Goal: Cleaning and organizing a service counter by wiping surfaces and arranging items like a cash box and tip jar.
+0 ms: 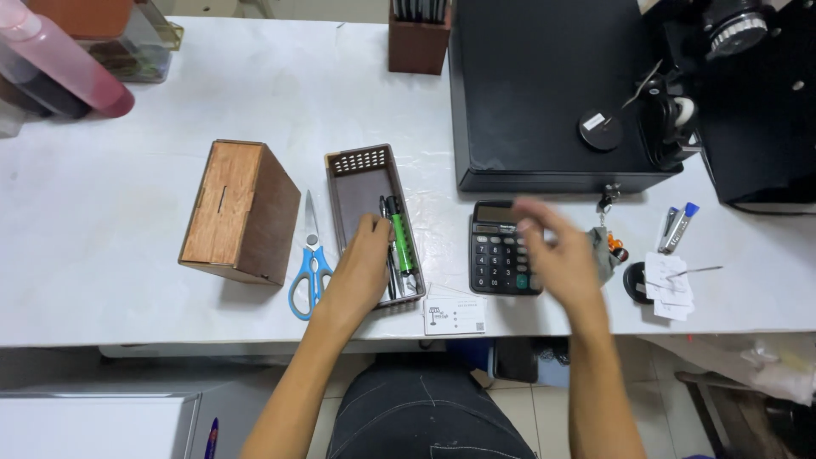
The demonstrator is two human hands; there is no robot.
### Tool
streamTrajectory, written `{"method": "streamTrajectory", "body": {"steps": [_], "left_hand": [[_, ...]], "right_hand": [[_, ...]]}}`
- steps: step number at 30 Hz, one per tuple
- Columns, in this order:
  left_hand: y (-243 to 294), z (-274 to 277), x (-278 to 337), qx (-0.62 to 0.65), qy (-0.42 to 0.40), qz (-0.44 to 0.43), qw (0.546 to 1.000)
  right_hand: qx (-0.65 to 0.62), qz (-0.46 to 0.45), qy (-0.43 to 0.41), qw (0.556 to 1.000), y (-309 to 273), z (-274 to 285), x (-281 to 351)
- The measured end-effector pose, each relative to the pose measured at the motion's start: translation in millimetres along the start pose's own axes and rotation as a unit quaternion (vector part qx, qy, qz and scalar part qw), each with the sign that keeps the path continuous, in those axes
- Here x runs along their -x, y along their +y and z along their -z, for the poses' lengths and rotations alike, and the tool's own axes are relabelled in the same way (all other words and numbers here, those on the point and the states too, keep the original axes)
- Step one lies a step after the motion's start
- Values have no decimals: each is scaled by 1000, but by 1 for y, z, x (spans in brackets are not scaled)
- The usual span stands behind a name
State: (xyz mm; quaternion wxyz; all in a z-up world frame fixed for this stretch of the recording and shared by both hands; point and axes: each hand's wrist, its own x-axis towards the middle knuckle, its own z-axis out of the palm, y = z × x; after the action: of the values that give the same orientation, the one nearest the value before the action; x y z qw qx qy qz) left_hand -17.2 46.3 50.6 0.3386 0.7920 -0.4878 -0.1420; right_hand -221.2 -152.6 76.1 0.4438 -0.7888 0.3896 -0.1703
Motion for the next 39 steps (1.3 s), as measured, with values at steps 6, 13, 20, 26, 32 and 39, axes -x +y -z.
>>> {"method": "streamTrajectory", "body": {"steps": [6,13,20,26,32,39], "left_hand": [[11,3,25,39,127,-34,991],[8,-12,58,23,247,41,968],[2,-20,70,73,247,80,963],[4,-22,72,74,242,91,963],[5,-24,71,61,252,95,961],[3,-27,72,76,251,115,958]], "right_hand": [[-78,170,214,959,32,96,-70],[138,150,218,954,27,121,-132],[11,239,148,960,-1,73,-146],[-62,273,-58,958,-107,-36,-107],[-39,284,-230,930,-98,-137,-120],[44,285,-178,941,-76,-155,-125]]}}
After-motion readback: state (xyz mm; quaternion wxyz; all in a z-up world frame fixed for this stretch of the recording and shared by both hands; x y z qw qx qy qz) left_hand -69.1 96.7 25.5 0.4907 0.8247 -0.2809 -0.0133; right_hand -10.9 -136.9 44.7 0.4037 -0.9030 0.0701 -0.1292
